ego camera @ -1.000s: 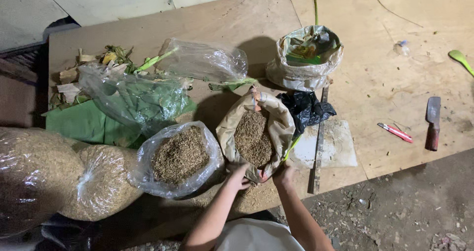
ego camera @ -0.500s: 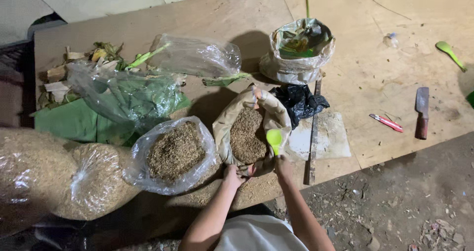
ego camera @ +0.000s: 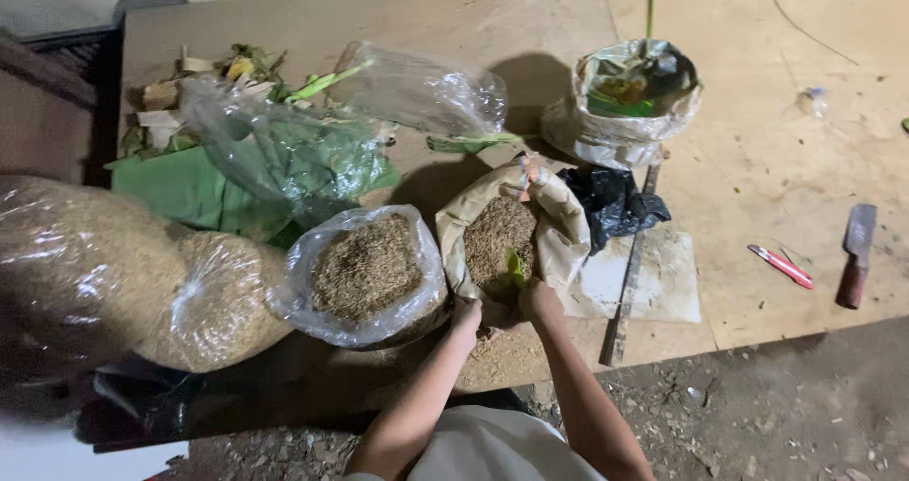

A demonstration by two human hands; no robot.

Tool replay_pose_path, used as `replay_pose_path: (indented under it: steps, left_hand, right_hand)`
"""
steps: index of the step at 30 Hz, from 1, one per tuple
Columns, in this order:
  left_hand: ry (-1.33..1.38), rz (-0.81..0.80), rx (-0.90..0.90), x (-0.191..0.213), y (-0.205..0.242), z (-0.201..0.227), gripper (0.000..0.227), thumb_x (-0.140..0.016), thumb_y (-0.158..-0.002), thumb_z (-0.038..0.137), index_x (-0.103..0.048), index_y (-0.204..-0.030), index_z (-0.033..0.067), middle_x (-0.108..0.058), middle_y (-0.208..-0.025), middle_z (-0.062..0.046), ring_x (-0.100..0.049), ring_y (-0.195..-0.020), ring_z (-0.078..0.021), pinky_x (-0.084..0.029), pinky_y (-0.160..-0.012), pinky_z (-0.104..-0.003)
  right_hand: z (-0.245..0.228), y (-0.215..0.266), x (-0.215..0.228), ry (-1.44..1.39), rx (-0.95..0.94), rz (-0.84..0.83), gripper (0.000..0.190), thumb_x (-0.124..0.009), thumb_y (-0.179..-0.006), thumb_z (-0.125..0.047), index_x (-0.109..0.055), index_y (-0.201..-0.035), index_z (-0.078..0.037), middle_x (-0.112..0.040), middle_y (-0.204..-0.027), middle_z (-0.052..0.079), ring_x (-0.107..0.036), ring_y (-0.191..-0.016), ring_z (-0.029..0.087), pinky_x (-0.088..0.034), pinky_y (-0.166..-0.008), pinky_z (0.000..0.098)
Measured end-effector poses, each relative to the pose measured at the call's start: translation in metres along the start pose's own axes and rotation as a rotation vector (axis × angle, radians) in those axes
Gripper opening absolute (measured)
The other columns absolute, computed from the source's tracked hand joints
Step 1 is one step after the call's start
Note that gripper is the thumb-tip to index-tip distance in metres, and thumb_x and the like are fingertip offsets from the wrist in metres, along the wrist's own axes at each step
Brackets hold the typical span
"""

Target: The person scoops grains from a large plastic bag into a smaller cloth bag using a green plastic scoop. They repeatedly transfer the grains between the two containers on a wooden table.

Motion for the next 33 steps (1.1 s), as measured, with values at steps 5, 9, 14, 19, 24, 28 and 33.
replay_pose_path:
  steps: [5,9,14,19,24,28,33]
  left_hand:
    - [-0.291,0.008,-0.071,0.016,0.001,0.008,0.042,-0.064,-0.088,0.013,-0.054,-0.127,-0.0015,-0.07,-0.11,-0.016,-0.069,-0.093,-0.0251,-0.056,-0.077,-0.039]
    - [-0.295,-0.145,0.167,0.01,0.009,-0.009,0.024,-0.061,-0.088,0.019,-0.07,-0.101,0.0022,-0.071,-0.087,-0.011,-0.065,-0.075,-0.0201,-0.052,-0.064,-0.037]
    - [-0.671,-0.157,0.104,0.013,0.024,0.023,0.025,-0.063,-0.093,0.03,-0.068,-0.092,0.0054,-0.067,-0.081,-0.007,-0.062,-0.071,-0.0137,-0.049,-0.061,-0.028]
    - [-0.354,-0.359,-0.191,-0.005,0.063,0.115,0.025,-0.06,-0.098,0.027,-0.064,-0.112,0.0063,-0.07,-0.097,-0.008,-0.066,-0.088,-0.0136,-0.055,-0.072,-0.025]
    - [0.07,-0.335,-0.409,0.042,0.104,0.205,0.031,-0.059,-0.1,0.024,-0.063,-0.125,0.0064,-0.075,-0.112,-0.009,-0.072,-0.102,-0.0137,-0.061,-0.083,-0.025]
    - [0.288,-0.174,-0.536,0.117,0.108,0.227,0.032,-0.058,-0.103,0.027,-0.065,-0.123,0.0027,-0.075,-0.111,-0.011,-0.071,-0.099,-0.0166,-0.058,-0.082,-0.03]
    - [0.463,0.019,-0.613,0.19,0.1,0.218,0.029,-0.055,-0.103,0.024,-0.066,-0.122,0.0047,-0.073,-0.112,-0.01,-0.07,-0.101,-0.0181,-0.059,-0.086,-0.033]
  right_hand:
    - [0.023,0.005,-0.004,0.014,-0.054,0.109,0.033,-0.054,-0.097,-0.033,-0.07,-0.115,-0.011,-0.074,-0.102,0.026,-0.072,-0.097,0.045,-0.057,-0.084,0.054]
    - [0.029,-0.002,-0.001,-0.25,-0.014,0.171,0.035,-0.063,-0.093,-0.036,-0.076,-0.111,-0.009,-0.073,-0.097,0.027,-0.073,-0.096,0.044,-0.057,-0.085,0.051]
    - [0.035,-0.011,-0.007,-0.6,-0.046,0.117,0.035,-0.061,-0.099,-0.031,-0.076,-0.111,-0.001,-0.069,-0.076,0.016,-0.067,-0.069,0.029,-0.051,-0.063,0.0417]
    - [-0.001,-0.005,0.004,-0.976,0.016,-0.041,0.025,-0.062,-0.101,-0.023,-0.073,-0.107,-0.001,-0.059,-0.065,0.002,-0.046,-0.052,0.012,-0.034,-0.048,0.0302]
    - [-0.078,0.015,0.037,-0.931,0.206,-0.105,0.025,-0.061,-0.102,-0.024,-0.07,-0.094,-0.002,-0.057,-0.065,0.0,-0.047,-0.052,0.009,-0.034,-0.048,0.0277]
    - [-0.143,0.042,0.042,-0.855,0.337,-0.187,0.025,-0.062,-0.102,-0.023,-0.069,-0.093,-0.001,-0.057,-0.065,0.0,-0.047,-0.053,0.009,-0.035,-0.048,0.0274]
    - [-0.212,0.08,0.03,-0.431,0.413,-0.143,0.023,-0.06,-0.101,-0.025,-0.073,-0.098,-0.005,-0.066,-0.064,0.004,-0.059,-0.052,0.013,-0.046,-0.051,0.0297]
Point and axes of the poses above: each hand's wrist, its own y-axis away from the middle knuckle, its own x-axis out of the back of the hand, z = x × y, the point moved 9 cm from there along -y, towards the middle knuckle
